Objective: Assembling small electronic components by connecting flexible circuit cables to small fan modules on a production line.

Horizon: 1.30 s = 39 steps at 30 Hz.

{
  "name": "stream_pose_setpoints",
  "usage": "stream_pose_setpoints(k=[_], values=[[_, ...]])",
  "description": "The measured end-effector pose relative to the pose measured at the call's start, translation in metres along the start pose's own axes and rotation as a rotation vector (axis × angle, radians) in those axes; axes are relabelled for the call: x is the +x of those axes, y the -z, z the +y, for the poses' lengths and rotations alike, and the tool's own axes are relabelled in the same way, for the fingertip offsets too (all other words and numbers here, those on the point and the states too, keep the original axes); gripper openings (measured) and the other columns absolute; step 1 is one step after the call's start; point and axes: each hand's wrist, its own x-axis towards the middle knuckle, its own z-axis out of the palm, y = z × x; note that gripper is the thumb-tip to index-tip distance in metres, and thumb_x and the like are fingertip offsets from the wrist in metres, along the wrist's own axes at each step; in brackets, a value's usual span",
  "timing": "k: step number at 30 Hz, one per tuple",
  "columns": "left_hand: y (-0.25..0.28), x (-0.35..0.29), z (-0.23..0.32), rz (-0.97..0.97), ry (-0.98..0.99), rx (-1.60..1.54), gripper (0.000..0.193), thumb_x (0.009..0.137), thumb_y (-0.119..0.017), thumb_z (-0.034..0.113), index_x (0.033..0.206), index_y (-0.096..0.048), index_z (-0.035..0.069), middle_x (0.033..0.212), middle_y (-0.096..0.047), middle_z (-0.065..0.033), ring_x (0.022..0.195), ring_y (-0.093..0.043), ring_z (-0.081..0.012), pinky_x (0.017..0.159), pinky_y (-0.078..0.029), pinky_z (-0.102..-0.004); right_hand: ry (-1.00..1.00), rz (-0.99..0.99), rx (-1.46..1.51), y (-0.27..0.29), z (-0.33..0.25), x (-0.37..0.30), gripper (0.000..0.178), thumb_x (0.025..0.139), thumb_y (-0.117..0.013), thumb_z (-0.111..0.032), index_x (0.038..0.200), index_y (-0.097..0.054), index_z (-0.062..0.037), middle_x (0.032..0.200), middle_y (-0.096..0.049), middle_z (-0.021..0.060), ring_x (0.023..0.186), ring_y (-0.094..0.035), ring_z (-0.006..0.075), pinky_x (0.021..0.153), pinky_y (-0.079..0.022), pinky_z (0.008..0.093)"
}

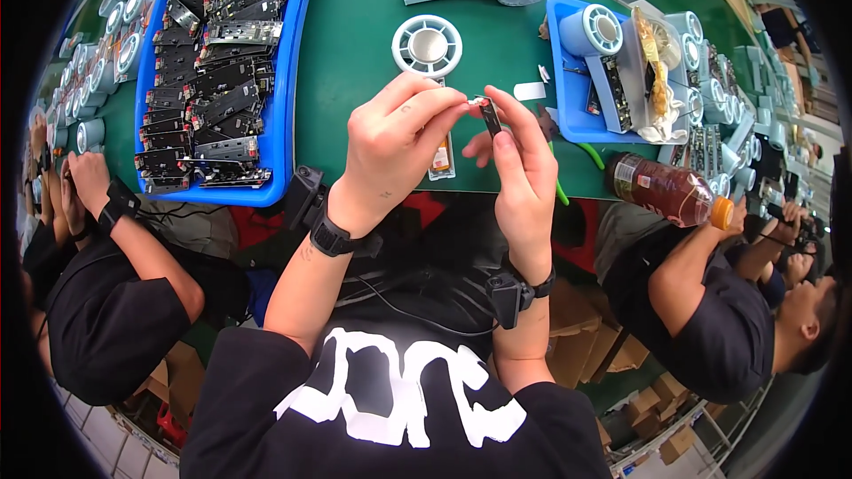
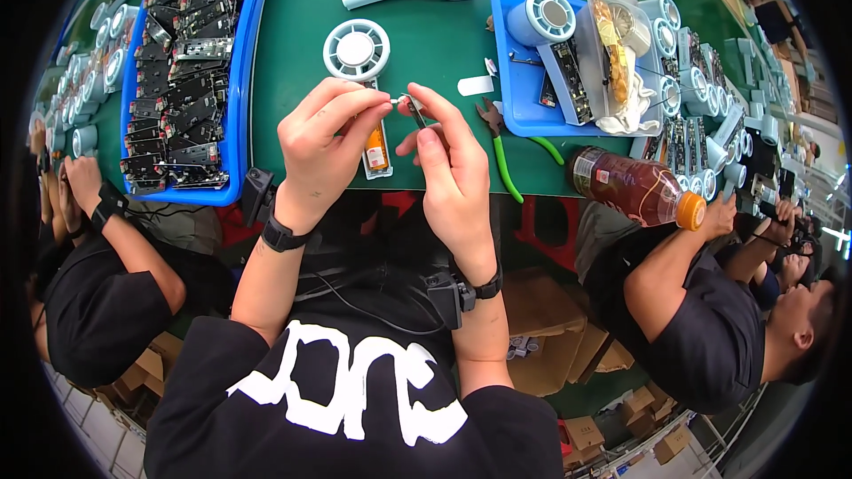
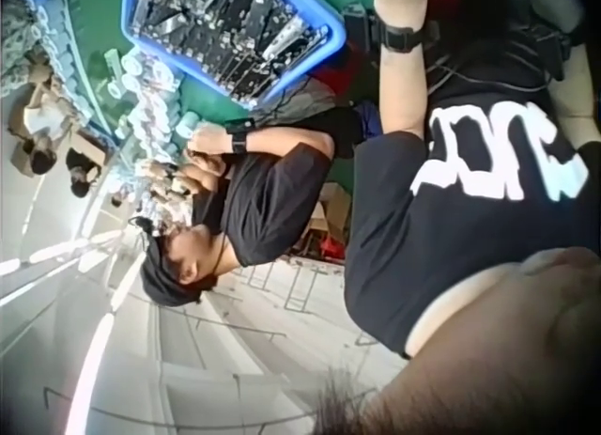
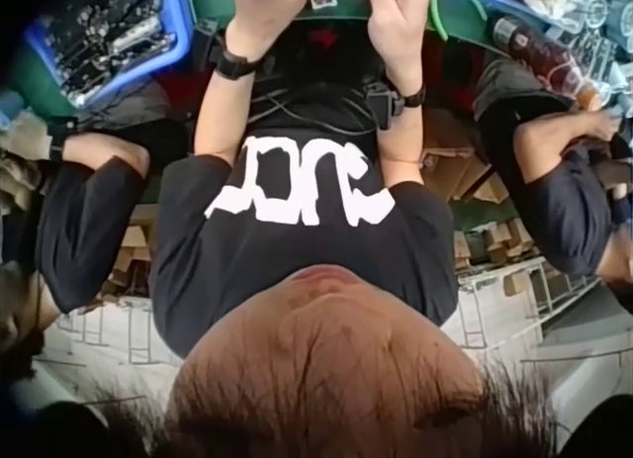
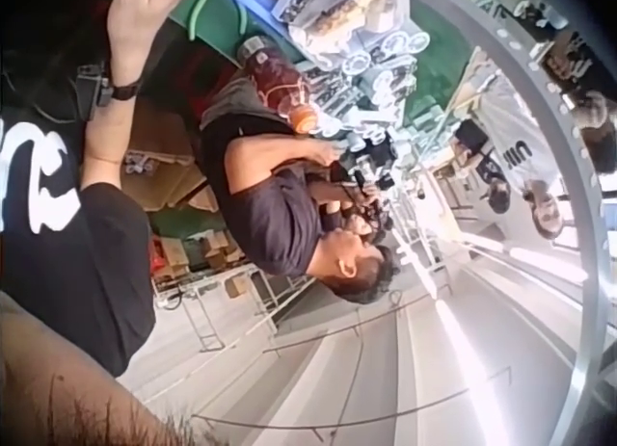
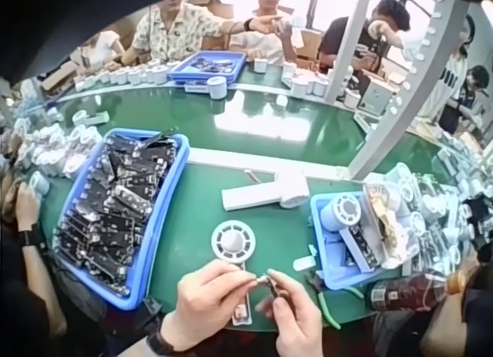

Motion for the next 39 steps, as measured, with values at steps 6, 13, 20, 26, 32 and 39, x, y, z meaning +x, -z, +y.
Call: stream_pose_setpoints(k=[6,13,20,26,32,39], values=[[0.002,0.001,0.001,-0.015,0.064,-0.079,0.011,0.08,-0.078,-0.003,0.09,-0.074,0.001,0.085,-0.067,-0.0049,0.066,-0.06,-0.0086,0.055,-0.046,-0.022,0.139,0.026,0.032,-0.007,0.015,0.001,0.034,0.1,-0.049,-0.001,0.133,-0.056,0.0005,0.126,-0.062,0.0106,0.099,-0.061,0.0138,0.081,-0.047,0.0264],[0.008,0.004,0.007,-0.035,0.239,-0.251,0.009,0.08,-0.077,-0.002,0.088,-0.073,0.002,0.082,-0.067,-0.0064,0.066,-0.062,-0.0127,0.056,-0.047,-0.0245,0.366,0.051,0.015,-0.009,0.032,0.007,0.033,0.096,-0.056,0.004,0.129,-0.057,-0.0003,0.13,-0.061,0.0152,0.118,-0.059,0.0201,0.096,-0.047,0.0307],[0.01,0.005,0.003,-0.094,0.219,-0.295,0.008,0.083,-0.075,-0.002,0.09,-0.073,-0.001,0.085,-0.068,-0.0062,0.075,-0.064,-0.0124,0.064,-0.049,-0.0245,0.449,0.043,-0.001,-0.006,0.034,0.012,0.028,0.096,-0.059,0.003,0.123,-0.06,-0.0016,0.13,-0.062,0.0184,0.12,-0.061,0.025,0.101,-0.048,0.0324],[0.011,0.003,0.0,-0.149,0.285,-0.346,0.007,0.084,-0.074,-0.003,0.091,-0.073,-0.002,0.087,-0.068,-0.007,0.079,-0.065,-0.0143,0.068,-0.051,-0.026,0.495,-0.011,-0.015,0.0,0.038,0.018,0.027,0.096,-0.059,0.003,0.123,-0.06,-0.0014,0.129,-0.061,0.0194,0.119,-0.062,0.0272,0.098,-0.051,0.0336],[0.011,0.004,0.0,-0.162,0.352,-0.41,0.007,0.085,-0.074,-0.003,0.092,-0.072,-0.002,0.089,-0.068,-0.0071,0.08,-0.065,-0.0139,0.07,-0.051,-0.0252,0.511,-0.058,-0.025,0.004,0.039,0.018,0.029,0.097,-0.057,0.003,0.126,-0.057,-0.0007,0.134,-0.058,0.0221,0.124,-0.058,0.0267,0.103,-0.046,0.0356],[0.011,0.002,-0.002,-0.181,0.427,-0.489,0.007,0.086,-0.073,-0.004,0.093,-0.072,-0.003,0.091,-0.068,-0.0067,0.081,-0.064,-0.0127,0.071,-0.051,-0.0251,0.543,-0.035,-0.115,0.005,0.038,0.02,0.024,0.096,-0.06,0.003,0.119,-0.062,-0.0016,0.128,-0.062,0.0201,0.114,-0.064,0.0285,0.091,-0.056,0.0337]])
